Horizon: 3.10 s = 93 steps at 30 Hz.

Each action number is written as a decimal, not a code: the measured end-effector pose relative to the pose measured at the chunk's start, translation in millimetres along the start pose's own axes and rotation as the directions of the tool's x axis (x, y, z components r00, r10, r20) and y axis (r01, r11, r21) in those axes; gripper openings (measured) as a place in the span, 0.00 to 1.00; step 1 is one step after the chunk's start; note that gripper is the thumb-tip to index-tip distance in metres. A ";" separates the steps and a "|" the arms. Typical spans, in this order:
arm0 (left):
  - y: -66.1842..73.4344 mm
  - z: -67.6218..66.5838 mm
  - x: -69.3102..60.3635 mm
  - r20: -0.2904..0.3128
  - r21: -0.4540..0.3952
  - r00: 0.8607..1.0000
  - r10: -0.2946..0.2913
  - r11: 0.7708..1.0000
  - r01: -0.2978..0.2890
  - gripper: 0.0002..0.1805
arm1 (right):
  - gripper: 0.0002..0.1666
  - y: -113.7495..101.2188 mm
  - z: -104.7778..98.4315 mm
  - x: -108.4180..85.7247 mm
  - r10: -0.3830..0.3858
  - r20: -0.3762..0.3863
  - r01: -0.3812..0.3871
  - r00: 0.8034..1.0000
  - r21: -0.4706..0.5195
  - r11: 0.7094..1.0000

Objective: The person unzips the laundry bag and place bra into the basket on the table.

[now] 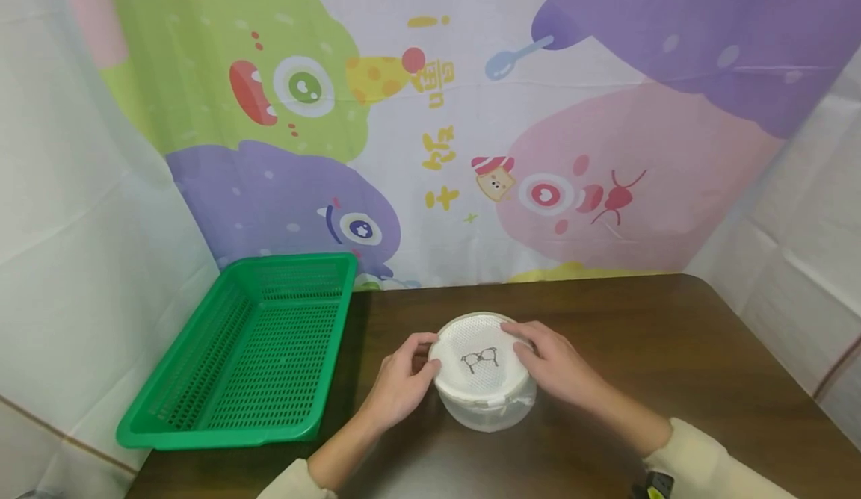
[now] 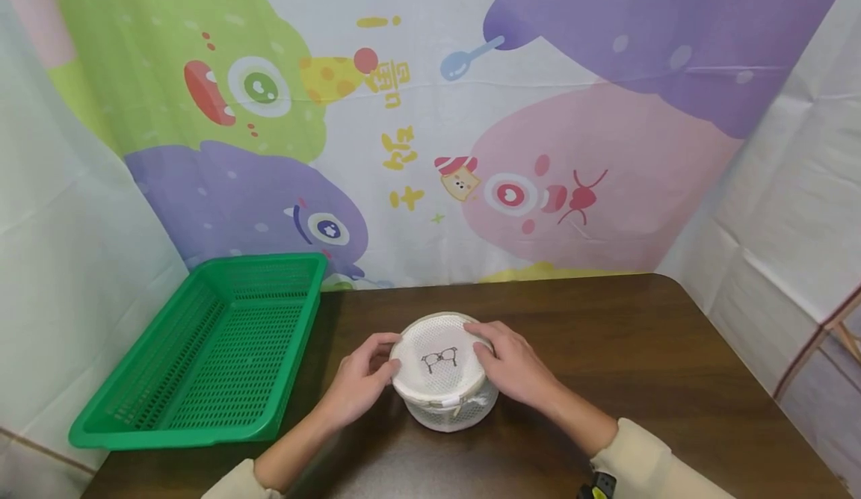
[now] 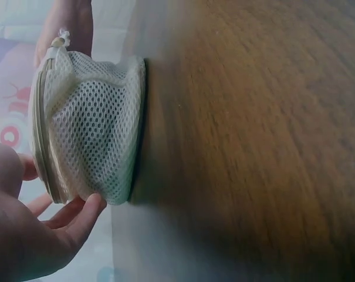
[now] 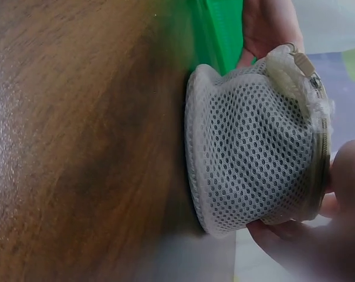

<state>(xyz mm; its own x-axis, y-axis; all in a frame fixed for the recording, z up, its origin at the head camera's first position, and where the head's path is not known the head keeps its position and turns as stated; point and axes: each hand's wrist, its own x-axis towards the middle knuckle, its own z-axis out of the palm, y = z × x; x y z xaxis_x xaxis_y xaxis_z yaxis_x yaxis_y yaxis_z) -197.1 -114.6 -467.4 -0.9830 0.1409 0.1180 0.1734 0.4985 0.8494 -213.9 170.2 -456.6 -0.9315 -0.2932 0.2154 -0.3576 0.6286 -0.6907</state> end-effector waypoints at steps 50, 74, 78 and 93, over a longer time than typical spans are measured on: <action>4.7 -6.4 1.4 0.007 0.099 0.997 0.073 0.992 -0.073 0.21 | 0.21 0.7 -12.6 4.1 -0.041 -0.025 0.041 0.999 -0.019 0.999; 18.7 -12.5 -8.1 0.143 0.360 0.900 0.413 0.825 -0.436 0.29 | 0.22 -1.5 -27.6 -20.0 -0.412 -0.163 0.342 0.897 -0.334 0.878; 19.2 -10.6 -8.0 0.159 0.409 0.868 0.471 0.769 -0.492 0.34 | 0.21 0.9 -29.4 -21.9 -0.508 -0.153 0.422 0.848 -0.387 0.820; 17.0 -2.6 -10.2 0.204 0.559 0.809 0.551 0.613 -0.558 0.42 | 0.27 1.8 -30.5 -32.3 -0.677 -0.076 0.545 0.732 -0.532 0.648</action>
<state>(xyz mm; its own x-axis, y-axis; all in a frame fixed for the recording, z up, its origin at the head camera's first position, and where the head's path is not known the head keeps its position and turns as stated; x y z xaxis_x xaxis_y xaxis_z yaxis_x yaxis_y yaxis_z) -184.2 -109.8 -452.8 -0.6874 0.5633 0.4585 0.6892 0.7051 0.1670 -186.5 202.7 -443.7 -0.4447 -0.5857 0.6776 -0.7751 0.6307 0.0365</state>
